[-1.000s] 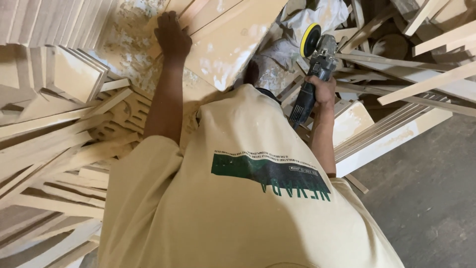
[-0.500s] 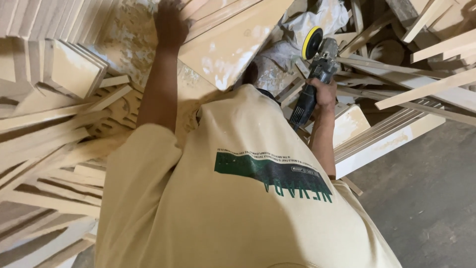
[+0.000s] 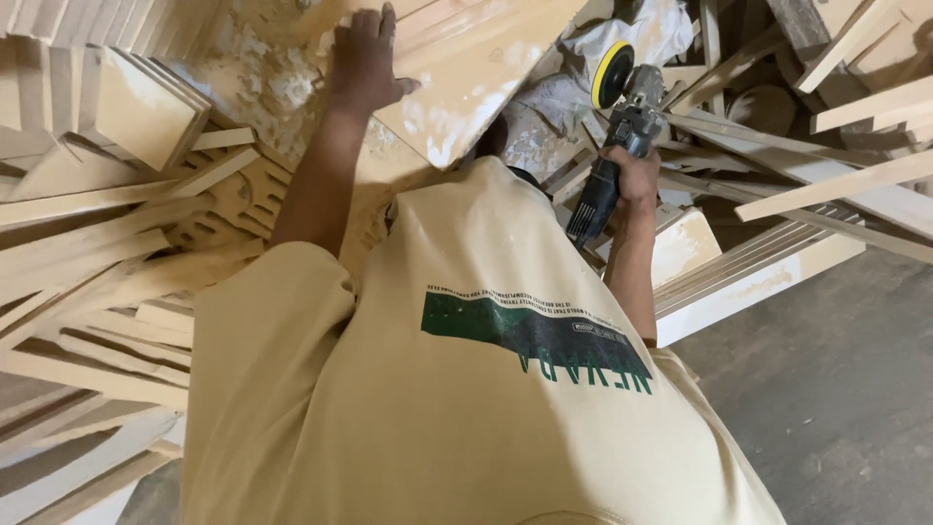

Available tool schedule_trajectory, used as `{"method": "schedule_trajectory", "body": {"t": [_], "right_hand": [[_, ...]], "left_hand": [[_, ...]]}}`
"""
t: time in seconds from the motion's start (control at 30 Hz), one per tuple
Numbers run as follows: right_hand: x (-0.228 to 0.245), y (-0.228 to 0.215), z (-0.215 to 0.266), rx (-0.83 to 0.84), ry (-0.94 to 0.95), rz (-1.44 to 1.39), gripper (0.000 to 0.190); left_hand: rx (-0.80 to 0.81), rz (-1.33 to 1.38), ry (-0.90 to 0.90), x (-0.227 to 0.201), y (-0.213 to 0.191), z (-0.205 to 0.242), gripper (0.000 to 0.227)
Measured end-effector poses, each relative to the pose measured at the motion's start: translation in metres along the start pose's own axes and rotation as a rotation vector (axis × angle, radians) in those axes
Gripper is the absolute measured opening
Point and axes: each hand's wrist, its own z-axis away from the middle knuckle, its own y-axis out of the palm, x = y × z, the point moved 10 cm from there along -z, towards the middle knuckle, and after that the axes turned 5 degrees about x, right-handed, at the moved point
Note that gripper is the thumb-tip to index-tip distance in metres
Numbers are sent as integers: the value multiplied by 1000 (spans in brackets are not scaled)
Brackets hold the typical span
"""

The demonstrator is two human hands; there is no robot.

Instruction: Using a power sander to smooth the surfaces and edges of wooden boards in a workshop environment.

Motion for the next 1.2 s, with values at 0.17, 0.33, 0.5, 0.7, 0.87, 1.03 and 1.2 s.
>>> {"method": "schedule_trajectory", "body": {"t": [0.17,0.33,0.5,0.7,0.87,1.03,1.2], "right_hand": [[16,10,3,-52,11,135,41],[50,46,-3,-62,-94,578,56],[88,139,-4,198,-302,850,85],[78,211,-24,327,-277,1166,80],[102,212,-27,322,-369,1259,78],[137,126,-48,123,-66,939,87],[139,137,-49,79,-147,913,81]], "left_hand": [[83,-82,-20,-10,10,8,115],[74,-127,-66,-18,-6,23,114],[-67,-123,-41,-23,-17,40,101],[61,-87,-78,-19,-4,33,96],[41,-97,-77,-18,0,27,94],[67,-91,-85,-19,11,27,99],[-6,-88,-95,-16,15,25,99]]}}
